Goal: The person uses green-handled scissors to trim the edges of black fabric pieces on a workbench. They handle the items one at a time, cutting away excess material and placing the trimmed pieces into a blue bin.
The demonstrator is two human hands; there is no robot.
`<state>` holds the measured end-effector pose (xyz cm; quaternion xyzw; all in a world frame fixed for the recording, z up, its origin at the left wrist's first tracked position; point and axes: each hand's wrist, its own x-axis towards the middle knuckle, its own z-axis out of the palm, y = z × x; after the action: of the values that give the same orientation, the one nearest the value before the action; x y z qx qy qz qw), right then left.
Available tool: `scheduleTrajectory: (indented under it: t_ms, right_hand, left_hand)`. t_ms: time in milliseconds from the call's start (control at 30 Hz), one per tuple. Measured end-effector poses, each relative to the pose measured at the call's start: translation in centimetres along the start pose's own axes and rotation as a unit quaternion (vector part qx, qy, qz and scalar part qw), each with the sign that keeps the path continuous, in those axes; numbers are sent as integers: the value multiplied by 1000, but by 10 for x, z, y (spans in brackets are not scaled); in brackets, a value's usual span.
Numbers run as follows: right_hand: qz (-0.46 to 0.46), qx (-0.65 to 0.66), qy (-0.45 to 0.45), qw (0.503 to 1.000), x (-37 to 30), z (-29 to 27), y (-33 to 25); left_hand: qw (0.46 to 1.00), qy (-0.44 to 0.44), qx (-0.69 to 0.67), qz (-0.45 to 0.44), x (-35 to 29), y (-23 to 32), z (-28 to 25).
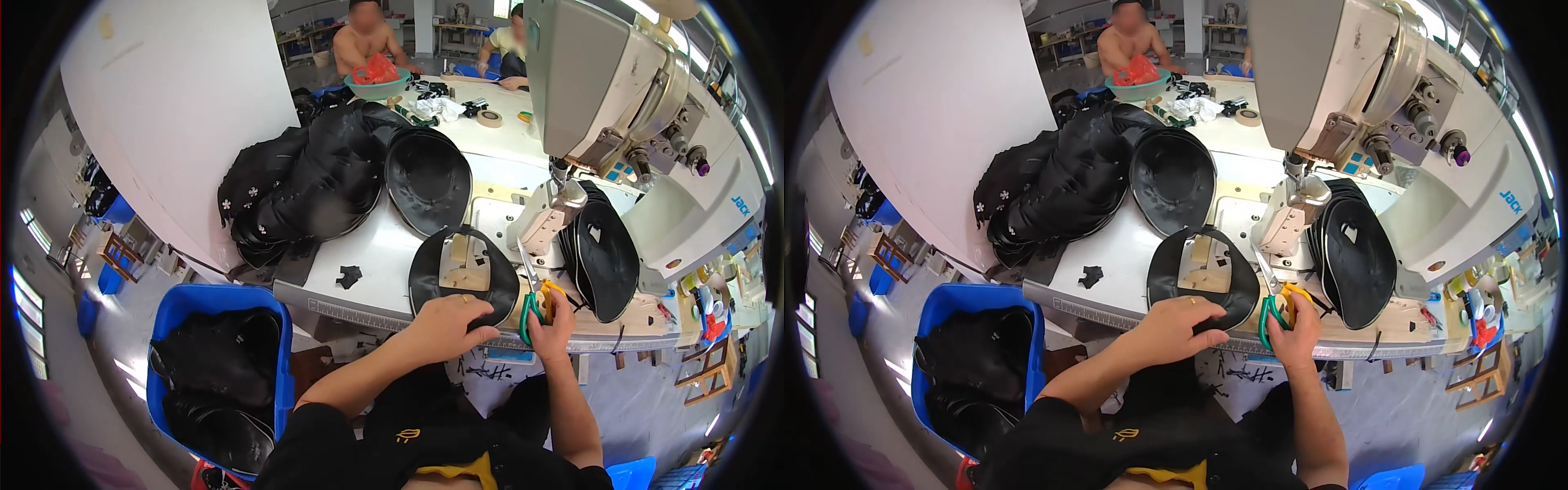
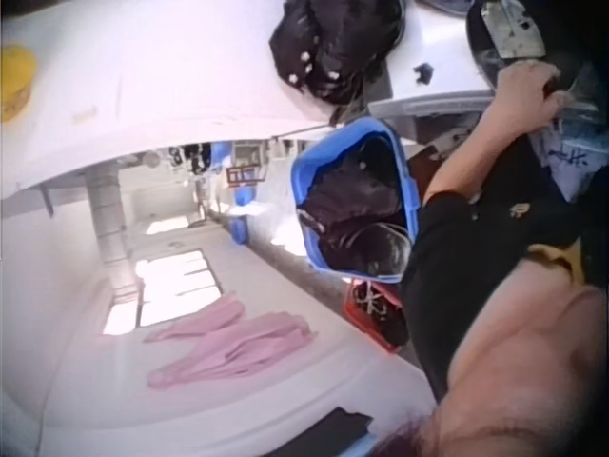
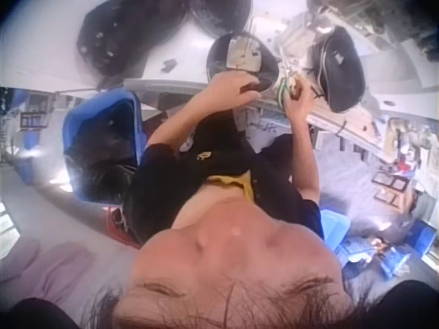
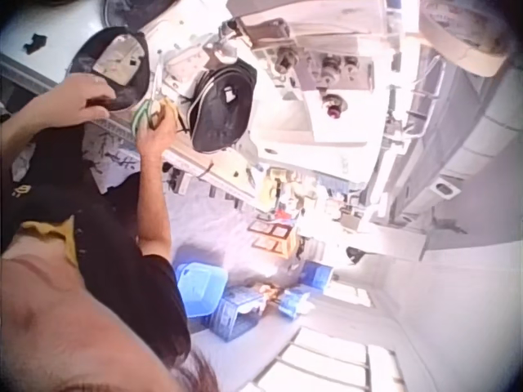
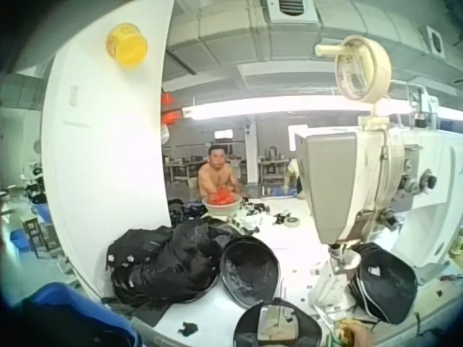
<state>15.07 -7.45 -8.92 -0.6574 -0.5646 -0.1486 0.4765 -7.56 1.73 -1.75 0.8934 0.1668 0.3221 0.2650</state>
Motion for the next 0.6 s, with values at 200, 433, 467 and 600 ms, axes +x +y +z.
scheduleTrajectory:
  t_ms: [200,433,467,600]
  right_hand:
    - [-10,-2,15,1000,0,-4,5]
    - [162,191,9,968,-13,-7,-26]
    - [197,236,2,952,-22,-10,-43]
    - [146,273,-89,947,-39,-8,-95]
  left_hand:
    - [981,166,73,-66,59,-70,-36]
    - [947,-46,-221,-229,66,-124,-23]
    - [950,-20,-202,-239,63,-119,-17]
    - [907,101,-280,-298,35,-112,3]
